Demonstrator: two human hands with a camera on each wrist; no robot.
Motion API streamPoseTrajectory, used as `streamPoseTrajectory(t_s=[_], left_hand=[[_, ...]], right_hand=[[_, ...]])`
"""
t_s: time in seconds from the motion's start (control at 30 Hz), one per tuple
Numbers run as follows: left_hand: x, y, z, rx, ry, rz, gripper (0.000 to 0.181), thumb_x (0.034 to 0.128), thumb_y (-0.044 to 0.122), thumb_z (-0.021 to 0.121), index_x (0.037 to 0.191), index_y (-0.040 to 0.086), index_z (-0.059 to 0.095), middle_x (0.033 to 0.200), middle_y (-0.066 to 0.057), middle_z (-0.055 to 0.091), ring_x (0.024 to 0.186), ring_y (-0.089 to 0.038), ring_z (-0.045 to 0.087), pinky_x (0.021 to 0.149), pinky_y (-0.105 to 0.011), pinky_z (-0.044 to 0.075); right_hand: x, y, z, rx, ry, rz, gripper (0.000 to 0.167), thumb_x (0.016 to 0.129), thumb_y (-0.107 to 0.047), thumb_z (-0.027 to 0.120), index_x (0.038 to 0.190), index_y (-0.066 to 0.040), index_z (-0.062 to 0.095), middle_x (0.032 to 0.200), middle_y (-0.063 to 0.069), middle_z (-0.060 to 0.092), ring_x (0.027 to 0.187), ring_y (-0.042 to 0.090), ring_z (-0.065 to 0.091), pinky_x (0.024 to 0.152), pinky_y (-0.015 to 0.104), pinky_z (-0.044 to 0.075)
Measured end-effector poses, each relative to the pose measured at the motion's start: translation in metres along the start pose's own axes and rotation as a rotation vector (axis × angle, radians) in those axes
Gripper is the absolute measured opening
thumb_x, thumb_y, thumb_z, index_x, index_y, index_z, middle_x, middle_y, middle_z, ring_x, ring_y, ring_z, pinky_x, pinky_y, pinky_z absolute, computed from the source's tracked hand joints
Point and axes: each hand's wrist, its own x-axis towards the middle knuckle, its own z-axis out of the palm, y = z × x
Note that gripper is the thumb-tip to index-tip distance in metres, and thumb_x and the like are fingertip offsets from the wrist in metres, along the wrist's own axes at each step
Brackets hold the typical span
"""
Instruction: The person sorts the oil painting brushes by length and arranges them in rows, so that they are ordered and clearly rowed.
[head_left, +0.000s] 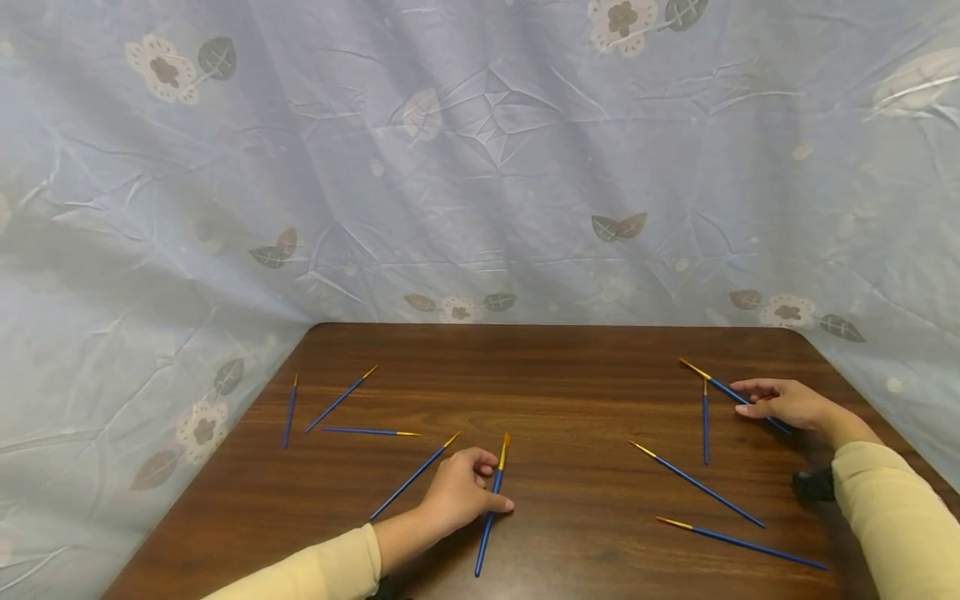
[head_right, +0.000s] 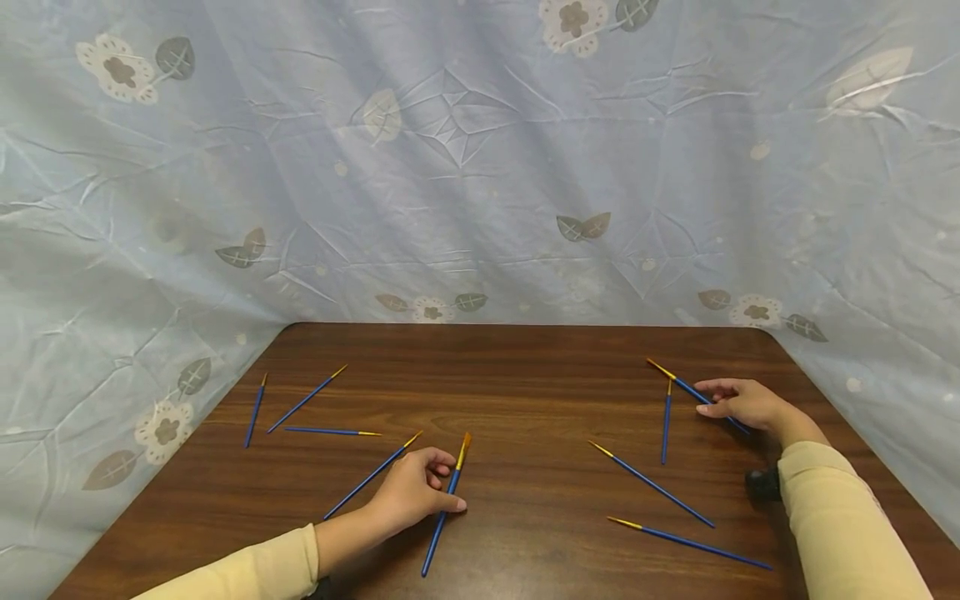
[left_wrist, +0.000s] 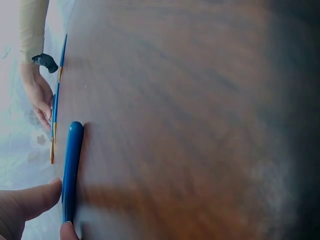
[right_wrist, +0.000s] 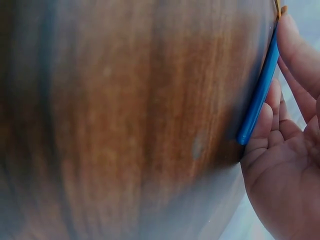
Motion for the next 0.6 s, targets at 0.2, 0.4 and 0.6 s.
streamPoseTrajectory(t_s=[0.2,0.4,0.6], left_hand=[[0.002,-0.001,0.0,0.029,0.016,0.027,0.049,0.0628,0.006,0.091,0.105,-0.001,0.066,0.092,-0.003,0.061,0.076,-0.015,0.053,0.062,-0.024,0.048],[0.003,-0.004,-0.001,-0.012,0.019,0.037,0.039,0.0636,0.001,0.088,0.098,0.0,0.069,0.085,-0.002,0.061,0.067,-0.011,0.055,0.056,-0.021,0.05],[0.005,-0.004,-0.002,-0.112,0.005,0.021,0.035,0.0656,-0.008,0.084,0.096,-0.003,0.068,0.081,-0.006,0.059,0.059,-0.011,0.057,0.048,-0.022,0.052]], right_hand=[[0.0,0.0,0.001,-0.006,0.01,0.018,0.066,0.09,-0.033,0.07,0.137,0.008,0.047,0.111,0.019,0.055,0.1,0.032,0.049,0.081,0.042,0.044],[0.0,-0.007,0.002,-0.053,0.022,0.003,0.065,0.09,-0.035,0.07,0.134,0.007,0.051,0.121,0.034,0.056,0.114,0.055,0.046,0.089,0.062,0.043],[0.001,-0.01,0.001,-0.06,0.049,0.008,0.057,0.089,-0.03,0.072,0.129,0.007,0.056,0.115,0.033,0.059,0.11,0.055,0.049,0.088,0.062,0.044]])
